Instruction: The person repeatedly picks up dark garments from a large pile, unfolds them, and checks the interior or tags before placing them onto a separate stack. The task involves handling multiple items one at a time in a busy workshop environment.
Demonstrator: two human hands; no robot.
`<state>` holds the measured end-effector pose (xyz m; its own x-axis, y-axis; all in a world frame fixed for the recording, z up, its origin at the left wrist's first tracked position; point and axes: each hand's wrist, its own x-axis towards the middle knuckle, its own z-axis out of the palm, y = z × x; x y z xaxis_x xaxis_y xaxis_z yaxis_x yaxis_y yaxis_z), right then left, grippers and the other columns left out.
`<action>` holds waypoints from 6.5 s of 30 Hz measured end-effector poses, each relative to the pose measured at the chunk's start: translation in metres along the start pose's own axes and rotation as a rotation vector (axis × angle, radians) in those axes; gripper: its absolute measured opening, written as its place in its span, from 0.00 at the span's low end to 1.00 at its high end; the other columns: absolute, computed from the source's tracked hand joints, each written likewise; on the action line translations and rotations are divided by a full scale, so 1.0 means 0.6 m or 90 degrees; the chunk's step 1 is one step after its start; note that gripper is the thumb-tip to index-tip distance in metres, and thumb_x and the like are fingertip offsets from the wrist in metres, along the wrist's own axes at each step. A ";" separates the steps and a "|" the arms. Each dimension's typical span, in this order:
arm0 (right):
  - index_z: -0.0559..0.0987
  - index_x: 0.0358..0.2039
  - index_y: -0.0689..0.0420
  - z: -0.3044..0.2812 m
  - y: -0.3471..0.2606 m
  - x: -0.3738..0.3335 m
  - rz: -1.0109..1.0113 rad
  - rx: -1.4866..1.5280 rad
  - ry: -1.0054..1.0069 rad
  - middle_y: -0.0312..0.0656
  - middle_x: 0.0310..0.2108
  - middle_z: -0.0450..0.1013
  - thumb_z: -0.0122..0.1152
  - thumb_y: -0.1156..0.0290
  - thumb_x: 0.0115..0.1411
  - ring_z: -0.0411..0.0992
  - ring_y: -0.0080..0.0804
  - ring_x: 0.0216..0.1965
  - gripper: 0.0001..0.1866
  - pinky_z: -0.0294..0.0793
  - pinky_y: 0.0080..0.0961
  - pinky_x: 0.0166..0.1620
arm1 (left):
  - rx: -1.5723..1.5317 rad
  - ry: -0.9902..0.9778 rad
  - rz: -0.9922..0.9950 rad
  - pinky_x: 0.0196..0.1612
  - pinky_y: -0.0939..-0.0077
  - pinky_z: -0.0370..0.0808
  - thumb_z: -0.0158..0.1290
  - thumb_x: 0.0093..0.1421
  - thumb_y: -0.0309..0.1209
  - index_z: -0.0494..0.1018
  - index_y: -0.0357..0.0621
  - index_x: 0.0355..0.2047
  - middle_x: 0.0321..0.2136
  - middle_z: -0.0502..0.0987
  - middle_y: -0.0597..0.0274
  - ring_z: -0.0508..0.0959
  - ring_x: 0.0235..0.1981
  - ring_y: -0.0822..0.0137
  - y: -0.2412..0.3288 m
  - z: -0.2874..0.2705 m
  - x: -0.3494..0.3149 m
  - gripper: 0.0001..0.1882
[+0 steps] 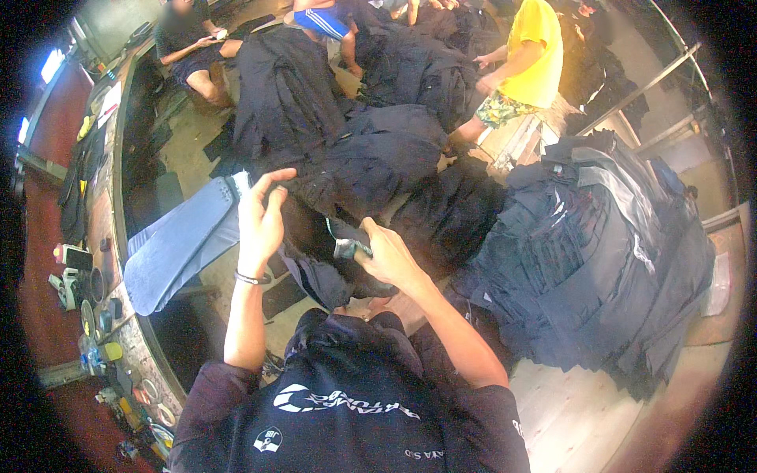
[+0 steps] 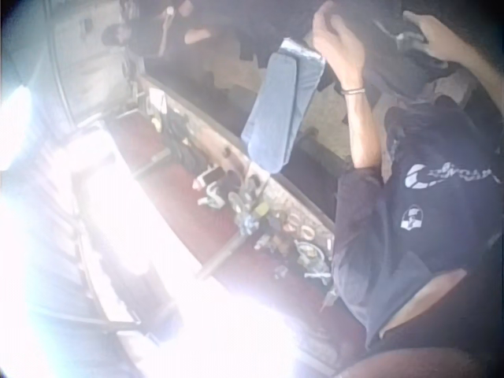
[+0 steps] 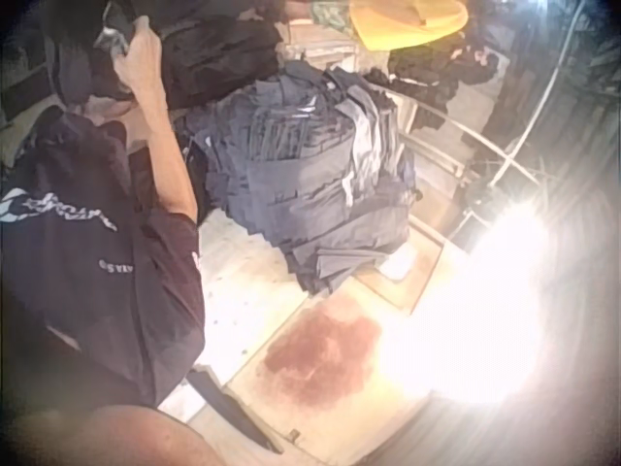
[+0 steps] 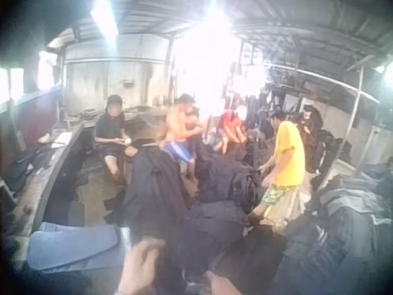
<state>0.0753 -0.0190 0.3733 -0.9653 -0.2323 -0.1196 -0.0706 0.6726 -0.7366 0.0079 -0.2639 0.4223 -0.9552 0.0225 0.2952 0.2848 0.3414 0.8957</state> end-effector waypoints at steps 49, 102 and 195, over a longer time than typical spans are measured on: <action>0.68 0.67 0.66 -0.319 0.246 0.034 -0.182 0.124 -0.237 0.62 0.58 0.76 0.67 0.59 0.64 0.77 0.54 0.58 0.37 0.75 0.43 0.60 | -0.107 -0.152 0.053 0.77 0.56 0.52 0.65 0.52 0.33 0.60 0.38 0.72 0.71 0.63 0.45 0.58 0.75 0.50 0.028 0.320 0.040 0.47; 0.72 0.64 0.57 -0.081 0.139 -0.112 0.123 0.042 0.018 0.54 0.55 0.78 0.61 0.64 0.69 0.75 0.57 0.59 0.26 0.74 0.47 0.63 | 0.187 -0.167 -0.017 0.56 0.55 0.71 0.73 0.42 0.25 0.66 0.41 0.47 0.42 0.71 0.48 0.72 0.46 0.46 -0.059 0.170 0.027 0.34; 0.86 0.50 0.52 0.311 0.525 -0.146 0.467 -0.086 -0.030 0.58 0.46 0.82 0.62 0.59 0.64 0.81 0.57 0.49 0.18 0.81 0.46 0.52 | -0.868 -0.311 0.254 0.58 0.55 0.77 0.46 0.74 0.54 0.80 0.31 0.48 0.42 0.83 0.46 0.82 0.48 0.53 0.264 -0.020 0.011 0.32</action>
<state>0.1848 0.0821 0.0277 -0.7645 0.2817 -0.5799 0.5547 0.7457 -0.3691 0.0476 -0.2210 0.5702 -0.6523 0.2969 0.6974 0.1176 -0.8693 0.4800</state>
